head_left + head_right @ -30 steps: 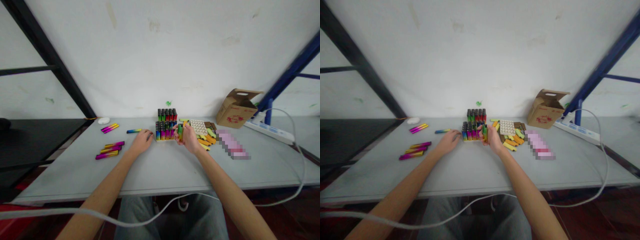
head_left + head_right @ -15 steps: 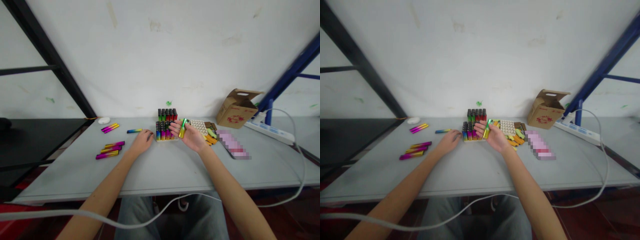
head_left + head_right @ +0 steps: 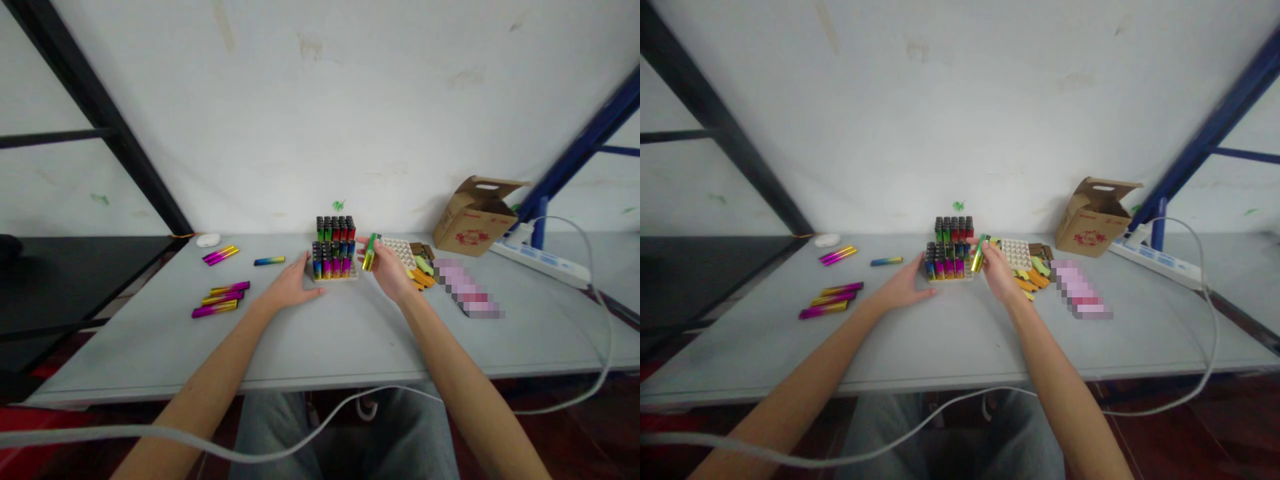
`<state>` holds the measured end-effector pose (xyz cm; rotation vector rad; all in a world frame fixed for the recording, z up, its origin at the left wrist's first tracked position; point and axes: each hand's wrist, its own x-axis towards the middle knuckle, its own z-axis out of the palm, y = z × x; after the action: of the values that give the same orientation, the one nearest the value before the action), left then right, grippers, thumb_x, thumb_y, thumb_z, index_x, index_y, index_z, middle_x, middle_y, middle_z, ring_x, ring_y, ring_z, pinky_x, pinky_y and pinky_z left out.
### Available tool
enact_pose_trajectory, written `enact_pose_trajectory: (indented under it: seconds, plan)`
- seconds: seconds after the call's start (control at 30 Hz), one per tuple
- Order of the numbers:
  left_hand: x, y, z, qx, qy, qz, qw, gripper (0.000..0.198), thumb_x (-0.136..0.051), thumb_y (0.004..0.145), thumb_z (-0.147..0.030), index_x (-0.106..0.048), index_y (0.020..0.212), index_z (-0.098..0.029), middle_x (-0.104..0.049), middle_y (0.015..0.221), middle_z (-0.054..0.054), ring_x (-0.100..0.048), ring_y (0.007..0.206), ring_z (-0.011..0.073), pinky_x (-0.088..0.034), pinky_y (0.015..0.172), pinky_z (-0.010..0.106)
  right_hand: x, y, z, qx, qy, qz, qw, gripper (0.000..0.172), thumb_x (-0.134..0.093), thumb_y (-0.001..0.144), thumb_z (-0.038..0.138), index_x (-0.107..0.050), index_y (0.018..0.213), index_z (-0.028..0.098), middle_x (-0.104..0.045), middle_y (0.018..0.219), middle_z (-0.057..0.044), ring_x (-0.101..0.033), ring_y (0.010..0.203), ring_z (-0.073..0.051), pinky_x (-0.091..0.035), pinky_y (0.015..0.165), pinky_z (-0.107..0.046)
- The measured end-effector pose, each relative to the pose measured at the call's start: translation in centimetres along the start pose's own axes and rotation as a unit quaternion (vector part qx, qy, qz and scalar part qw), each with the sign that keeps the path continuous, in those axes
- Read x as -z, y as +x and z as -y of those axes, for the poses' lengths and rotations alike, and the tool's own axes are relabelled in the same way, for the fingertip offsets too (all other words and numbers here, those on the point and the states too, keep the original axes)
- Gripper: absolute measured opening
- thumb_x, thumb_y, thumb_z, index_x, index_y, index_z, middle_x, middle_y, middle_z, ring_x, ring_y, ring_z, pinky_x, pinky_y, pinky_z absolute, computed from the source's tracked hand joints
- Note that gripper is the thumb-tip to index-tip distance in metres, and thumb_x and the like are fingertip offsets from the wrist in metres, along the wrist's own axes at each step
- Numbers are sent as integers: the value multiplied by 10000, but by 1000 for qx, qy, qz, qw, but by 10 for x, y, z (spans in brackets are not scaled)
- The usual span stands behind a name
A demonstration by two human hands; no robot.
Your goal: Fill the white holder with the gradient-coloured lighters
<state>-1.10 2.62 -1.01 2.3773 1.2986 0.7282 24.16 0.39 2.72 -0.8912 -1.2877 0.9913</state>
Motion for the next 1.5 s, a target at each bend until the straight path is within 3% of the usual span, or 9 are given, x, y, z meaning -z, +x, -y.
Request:
enact_pose_trajectory:
  seconds: [0.1, 0.2, 0.33, 0.6, 0.77, 1.0, 1.17, 1.37, 1.5]
  plan:
    - [0, 4, 1, 21, -13, 1, 1000, 1062, -699, 699, -562, -207, 1488, -49, -372, 1478, 254, -398, 1346, 378, -314, 1122, 510, 1, 1, -6, 122, -184, -77, 972, 381, -499, 886, 484, -686, 1067, 206, -629, 889, -69, -576, 881, -219, -470, 852, -392]
    - [0, 8, 2, 4, -36, 0, 999, 986, -686, 736, -524, -226, 1488, -83, -436, 1447, 225, -450, 1312, 358, -347, 1100, 503, 3, 2, -8, 163, -240, -90, 953, 368, -504, 889, 456, -693, 1042, 179, -629, 906, -88, -586, 861, -218, -486, 790, -367]
    - [-1, 11, 3, -6, -68, -1, 998, 910, -686, 757, -455, -259, 1474, -90, -468, 1425, 216, -474, 1290, 348, -352, 1094, 511, 4, 4, -9, 129, -212, -86, 965, 342, -577, 837, 426, -697, 1020, 163, -685, 977, -100, -632, 881, -229, -509, 763, -351]
    - [3, 11, 5, -24, -98, 13, 995, 865, -698, 733, -418, -314, 1445, -110, -474, 1427, 197, -437, 1327, 347, -328, 1129, 493, 1, 5, -16, 68, -162, -65, 982, 361, -683, 734, 358, -672, 1031, 152, -712, 868, -77, -653, 742, -203, -523, 728, -357]
    - [7, 8, 1, -53, -104, 18, 993, 825, -689, 729, -403, -348, 1426, -124, -484, 1424, 174, -447, 1320, 346, -350, 1125, 479, -1, 3, -20, 78, -191, -55, 977, 315, -692, 729, 333, -685, 996, 166, -697, 798, -61, -641, 693, -189, -516, 673, -338]
    - [9, 6, -3, -47, -102, 24, 993, 821, -699, 718, -384, -354, 1416, -120, -471, 1435, 173, -456, 1314, 335, -349, 1124, 479, -2, 1, -23, 99, -228, -26, 968, 240, -654, 719, 239, -706, 943, 172, -704, 876, -81, -649, 711, -185, -520, 649, -329]
    - [8, 5, -2, -54, -91, 27, 994, 821, -701, 727, -384, -348, 1417, -112, -469, 1434, 183, -459, 1314, 327, -351, 1121, 477, -1, 0, -22, 106, -275, 13, 956, 300, -564, 713, 160, -695, 983, 170, -712, 928, -84, -654, 736, -184, -518, 635, -318]
    - [7, 3, -3, -52, -74, 19, 996, 831, -698, 730, -391, -335, 1423, -113, -482, 1424, 179, -461, 1312, 325, -353, 1119, 473, 1, -1, -19, 98, -277, -5, 956, 434, -586, 710, 164, -627, 1139, 217, -700, 906, -53, -651, 751, -186, -518, 624, -309]
    - [6, 2, -4, -48, -80, 16, 995, 869, -694, 736, -388, -289, 1449, -100, -478, 1422, 196, -444, 1326, 325, -347, 1121, 472, 1, -2, -17, 99, -275, -7, 956, 397, -602, 744, 201, -626, 1140, 219, -705, 901, -65, -661, 797, -211, -520, 641, -323]
